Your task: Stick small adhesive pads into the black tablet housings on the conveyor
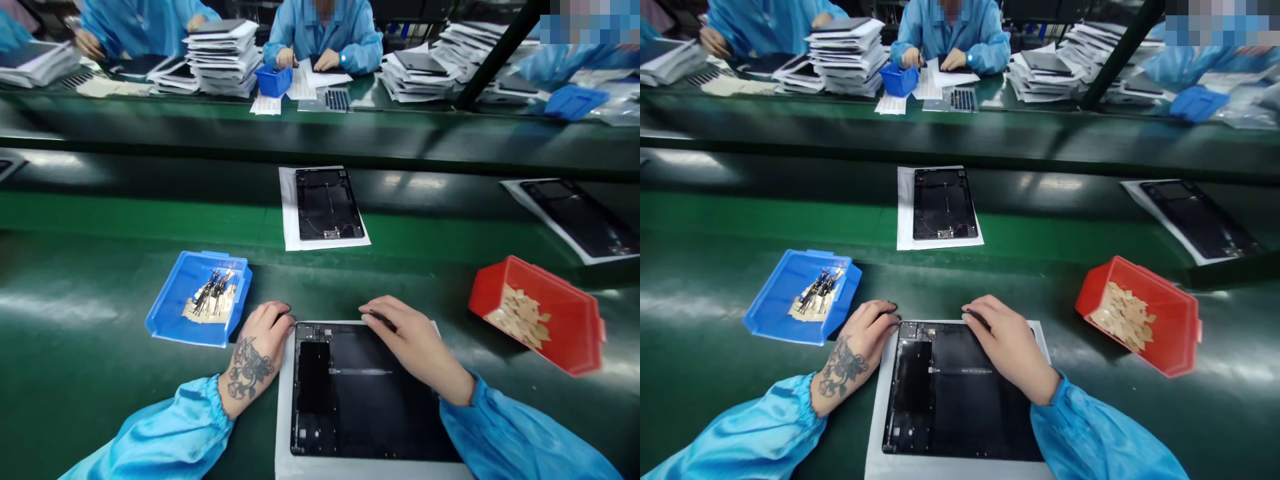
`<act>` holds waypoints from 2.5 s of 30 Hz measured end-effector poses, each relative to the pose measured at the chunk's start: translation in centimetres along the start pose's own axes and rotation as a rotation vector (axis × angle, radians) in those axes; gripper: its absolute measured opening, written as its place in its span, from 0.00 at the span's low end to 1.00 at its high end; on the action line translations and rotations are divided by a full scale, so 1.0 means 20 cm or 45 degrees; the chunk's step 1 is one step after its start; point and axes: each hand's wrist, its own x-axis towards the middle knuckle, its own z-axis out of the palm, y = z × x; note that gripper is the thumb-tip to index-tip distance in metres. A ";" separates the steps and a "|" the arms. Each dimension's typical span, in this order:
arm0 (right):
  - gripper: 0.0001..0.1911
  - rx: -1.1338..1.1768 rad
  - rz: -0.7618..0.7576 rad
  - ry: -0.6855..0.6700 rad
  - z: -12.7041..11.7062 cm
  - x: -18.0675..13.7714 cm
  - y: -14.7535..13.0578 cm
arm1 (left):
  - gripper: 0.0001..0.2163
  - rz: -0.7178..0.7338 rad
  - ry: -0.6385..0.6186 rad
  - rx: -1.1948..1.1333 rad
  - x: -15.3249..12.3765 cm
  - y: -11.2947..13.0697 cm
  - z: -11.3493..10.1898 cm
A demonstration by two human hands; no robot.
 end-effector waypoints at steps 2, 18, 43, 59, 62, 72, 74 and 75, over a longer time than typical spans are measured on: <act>0.10 -0.234 -0.018 -0.099 0.01 -0.01 0.03 | 0.07 -0.005 0.002 0.000 0.00 -0.01 0.01; 0.09 -0.584 -0.231 -0.195 -0.08 0.07 -0.03 | 0.12 0.099 0.189 -0.583 -0.26 0.08 -0.10; 0.13 -0.821 -0.047 0.387 -0.71 1.06 0.28 | 0.08 -0.401 -0.061 -0.869 -0.20 0.02 -0.05; 0.05 0.528 0.282 -0.388 0.14 -0.17 -0.13 | 0.10 -0.604 -0.262 -1.307 0.05 0.30 0.11; 0.11 0.630 0.330 -0.296 0.08 -0.22 -0.05 | 0.11 -0.589 -0.354 -1.464 0.11 0.40 0.19; 0.10 0.762 0.347 -0.005 -0.13 -0.42 0.19 | 0.10 -0.547 -0.432 -1.881 0.24 0.63 0.34; 0.10 0.767 0.338 0.039 -0.16 -0.44 0.21 | 0.09 -0.555 -0.450 -1.888 0.26 0.68 0.37; 0.10 0.769 0.342 0.057 -0.18 -0.45 0.22 | 0.09 -0.554 -0.462 -1.883 0.28 0.70 0.38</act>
